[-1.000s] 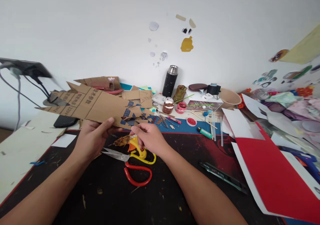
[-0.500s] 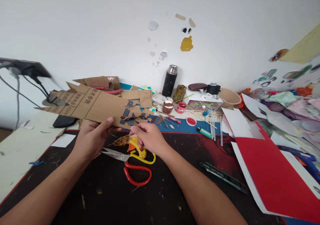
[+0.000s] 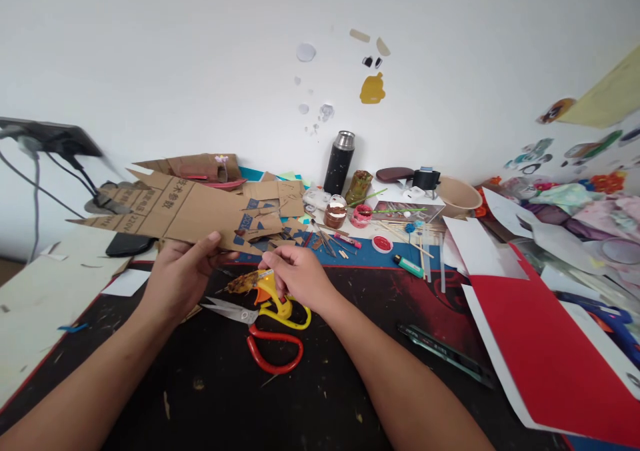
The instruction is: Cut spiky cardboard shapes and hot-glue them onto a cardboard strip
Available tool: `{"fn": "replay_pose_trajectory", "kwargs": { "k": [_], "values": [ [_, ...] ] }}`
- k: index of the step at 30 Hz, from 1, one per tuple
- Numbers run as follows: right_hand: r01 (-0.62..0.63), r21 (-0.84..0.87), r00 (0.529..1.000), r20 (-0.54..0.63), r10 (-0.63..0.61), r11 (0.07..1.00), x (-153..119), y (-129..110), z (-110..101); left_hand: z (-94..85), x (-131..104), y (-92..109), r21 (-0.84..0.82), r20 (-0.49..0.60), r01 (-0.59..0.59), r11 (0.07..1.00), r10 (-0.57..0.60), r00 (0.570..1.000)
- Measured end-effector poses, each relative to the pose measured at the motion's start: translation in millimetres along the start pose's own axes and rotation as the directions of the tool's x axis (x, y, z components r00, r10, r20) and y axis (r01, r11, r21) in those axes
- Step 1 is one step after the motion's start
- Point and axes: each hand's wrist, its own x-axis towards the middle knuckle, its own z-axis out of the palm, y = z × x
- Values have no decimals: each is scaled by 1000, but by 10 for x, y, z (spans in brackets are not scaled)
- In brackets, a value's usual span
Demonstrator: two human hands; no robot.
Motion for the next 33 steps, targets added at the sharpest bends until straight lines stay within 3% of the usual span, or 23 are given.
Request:
{"fn": "replay_pose_trajectory", "kwargs": {
  "k": [9,15,33],
  "values": [
    [-8,54,999,-45,10,999,25,10,-9,-87,123,8,-52,-81,-10,999,5,997],
    [-1,109,999,-43,6,994,6,-20,5,-33,40,-14,-13,-30,11,1000,-12,999],
    [-18,63,1000,-9,19,998,15,15,6,60,-87,45,78,88,-31,996,25,996]
  ]
}}
